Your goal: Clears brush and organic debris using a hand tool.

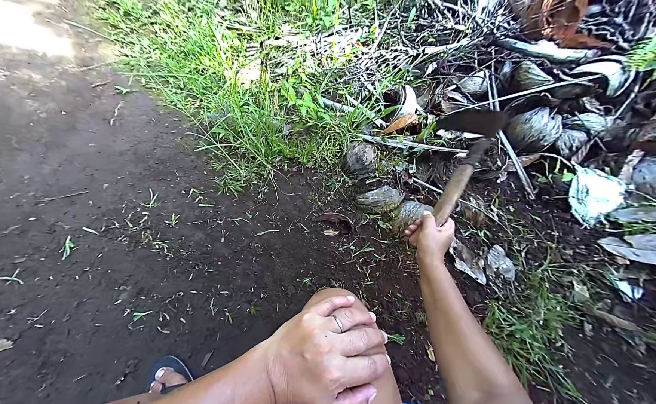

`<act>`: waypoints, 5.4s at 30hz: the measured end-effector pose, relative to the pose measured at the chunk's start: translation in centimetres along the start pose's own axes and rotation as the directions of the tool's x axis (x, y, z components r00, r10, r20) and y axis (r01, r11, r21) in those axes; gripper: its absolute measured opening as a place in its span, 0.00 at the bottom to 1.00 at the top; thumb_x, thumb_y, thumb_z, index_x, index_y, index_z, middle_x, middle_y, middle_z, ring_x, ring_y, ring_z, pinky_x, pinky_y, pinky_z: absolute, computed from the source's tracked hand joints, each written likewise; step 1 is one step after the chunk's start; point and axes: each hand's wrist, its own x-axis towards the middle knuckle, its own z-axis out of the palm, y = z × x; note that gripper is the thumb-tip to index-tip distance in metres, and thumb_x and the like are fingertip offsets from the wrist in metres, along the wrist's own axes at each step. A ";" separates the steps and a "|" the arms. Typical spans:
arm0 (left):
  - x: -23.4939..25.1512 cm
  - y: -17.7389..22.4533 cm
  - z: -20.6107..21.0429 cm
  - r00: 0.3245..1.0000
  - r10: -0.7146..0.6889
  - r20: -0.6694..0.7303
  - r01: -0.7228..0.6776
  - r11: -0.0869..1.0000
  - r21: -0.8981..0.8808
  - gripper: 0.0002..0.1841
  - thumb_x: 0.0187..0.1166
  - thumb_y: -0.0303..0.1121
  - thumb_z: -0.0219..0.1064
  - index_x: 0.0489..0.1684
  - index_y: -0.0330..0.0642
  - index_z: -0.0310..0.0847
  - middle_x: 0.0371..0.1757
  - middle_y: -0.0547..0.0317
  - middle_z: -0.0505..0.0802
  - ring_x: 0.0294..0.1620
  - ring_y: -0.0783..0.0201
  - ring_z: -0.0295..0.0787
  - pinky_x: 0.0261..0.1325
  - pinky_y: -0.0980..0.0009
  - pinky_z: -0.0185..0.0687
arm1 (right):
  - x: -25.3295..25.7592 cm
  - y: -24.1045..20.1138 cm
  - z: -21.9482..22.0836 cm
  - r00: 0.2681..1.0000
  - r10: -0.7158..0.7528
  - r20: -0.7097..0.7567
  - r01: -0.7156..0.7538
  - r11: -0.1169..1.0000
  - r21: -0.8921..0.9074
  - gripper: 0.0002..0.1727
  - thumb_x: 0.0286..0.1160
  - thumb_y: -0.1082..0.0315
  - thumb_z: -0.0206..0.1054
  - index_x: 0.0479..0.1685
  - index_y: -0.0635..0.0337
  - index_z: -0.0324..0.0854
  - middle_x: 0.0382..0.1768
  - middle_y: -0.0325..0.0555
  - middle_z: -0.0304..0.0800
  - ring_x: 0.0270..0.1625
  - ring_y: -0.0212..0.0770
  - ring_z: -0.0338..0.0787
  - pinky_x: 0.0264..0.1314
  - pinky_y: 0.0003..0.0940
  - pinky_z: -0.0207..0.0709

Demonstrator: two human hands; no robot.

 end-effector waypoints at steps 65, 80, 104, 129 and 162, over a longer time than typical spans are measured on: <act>0.0 0.8 -0.1 1.000 0.003 0.007 -0.003 0.999 0.048 0.20 0.86 0.48 0.51 0.56 0.59 0.92 0.65 0.63 0.94 0.78 0.58 0.81 0.87 0.56 0.63 | -0.5 1.8 -25.5 0.963 0.075 0.258 0.257 0.029 -0.966 0.22 0.85 0.59 0.63 0.69 0.66 0.75 0.55 0.74 0.88 0.56 0.76 0.89 0.54 0.77 0.78; 2.2 1.5 1.3 0.999 0.027 0.036 -0.030 0.997 0.065 0.21 0.87 0.49 0.49 0.55 0.59 0.92 0.64 0.62 0.94 0.76 0.57 0.83 0.86 0.54 0.65 | -5.0 2.5 -21.8 0.981 -0.192 0.023 0.164 0.767 -0.620 0.33 0.86 0.50 0.62 0.75 0.72 0.68 0.41 0.64 0.86 0.34 0.55 0.88 0.43 0.59 0.83; 1.8 1.5 0.9 0.999 0.016 0.047 -0.020 0.997 0.077 0.20 0.88 0.47 0.49 0.57 0.59 0.91 0.65 0.64 0.93 0.78 0.58 0.81 0.86 0.54 0.64 | -13.5 10.5 -25.5 0.986 0.098 0.138 0.038 0.665 -0.746 0.24 0.83 0.55 0.67 0.59 0.71 0.77 0.32 0.62 0.87 0.32 0.57 0.89 0.42 0.60 0.83; 2.0 1.5 0.8 0.998 0.027 0.062 -0.033 0.995 0.089 0.20 0.88 0.47 0.48 0.59 0.59 0.90 0.67 0.64 0.93 0.78 0.58 0.81 0.86 0.53 0.65 | -11.6 11.5 -27.2 0.841 0.541 0.009 -0.339 0.539 -0.771 0.24 0.82 0.57 0.69 0.69 0.64 0.74 0.33 0.55 0.85 0.26 0.47 0.85 0.33 0.47 0.83; 2.3 1.6 1.3 0.998 0.031 0.063 -0.036 0.996 0.087 0.20 0.88 0.48 0.49 0.59 0.61 0.90 0.67 0.65 0.92 0.78 0.59 0.80 0.86 0.55 0.63 | -11.9 9.7 -21.2 0.710 0.692 0.129 -0.685 0.722 -0.100 0.16 0.92 0.54 0.56 0.48 0.60 0.72 0.19 0.39 0.71 0.13 0.32 0.73 0.16 0.28 0.76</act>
